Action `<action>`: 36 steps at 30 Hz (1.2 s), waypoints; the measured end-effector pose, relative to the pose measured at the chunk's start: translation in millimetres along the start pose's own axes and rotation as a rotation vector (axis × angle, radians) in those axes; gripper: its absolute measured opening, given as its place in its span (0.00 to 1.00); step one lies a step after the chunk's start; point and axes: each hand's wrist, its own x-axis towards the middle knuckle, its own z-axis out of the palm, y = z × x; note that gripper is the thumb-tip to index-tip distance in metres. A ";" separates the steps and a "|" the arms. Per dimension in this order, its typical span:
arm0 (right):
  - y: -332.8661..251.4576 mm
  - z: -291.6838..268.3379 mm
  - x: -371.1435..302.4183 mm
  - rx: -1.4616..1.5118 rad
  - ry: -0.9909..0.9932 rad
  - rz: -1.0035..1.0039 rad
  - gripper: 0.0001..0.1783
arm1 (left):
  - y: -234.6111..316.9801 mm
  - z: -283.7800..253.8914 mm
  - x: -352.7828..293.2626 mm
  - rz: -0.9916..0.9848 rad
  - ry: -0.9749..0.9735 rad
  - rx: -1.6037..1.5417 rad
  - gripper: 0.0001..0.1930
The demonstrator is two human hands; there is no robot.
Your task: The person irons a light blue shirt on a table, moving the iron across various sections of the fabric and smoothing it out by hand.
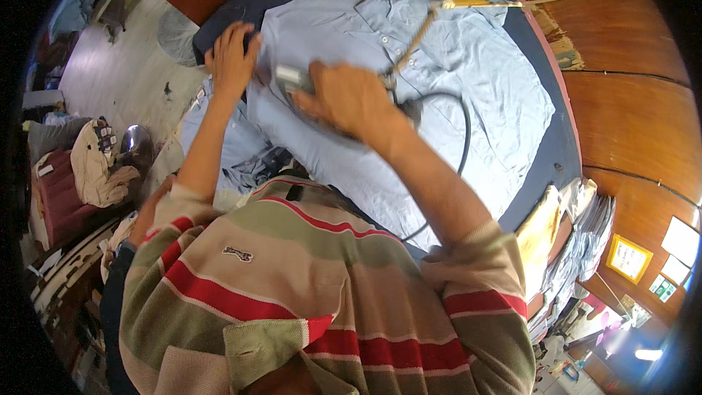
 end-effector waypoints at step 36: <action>150.8 11.7 -194.2 0.067 0.242 0.552 0.30 | 30.3 36.6 -31.2 0.240 -0.225 0.426 0.26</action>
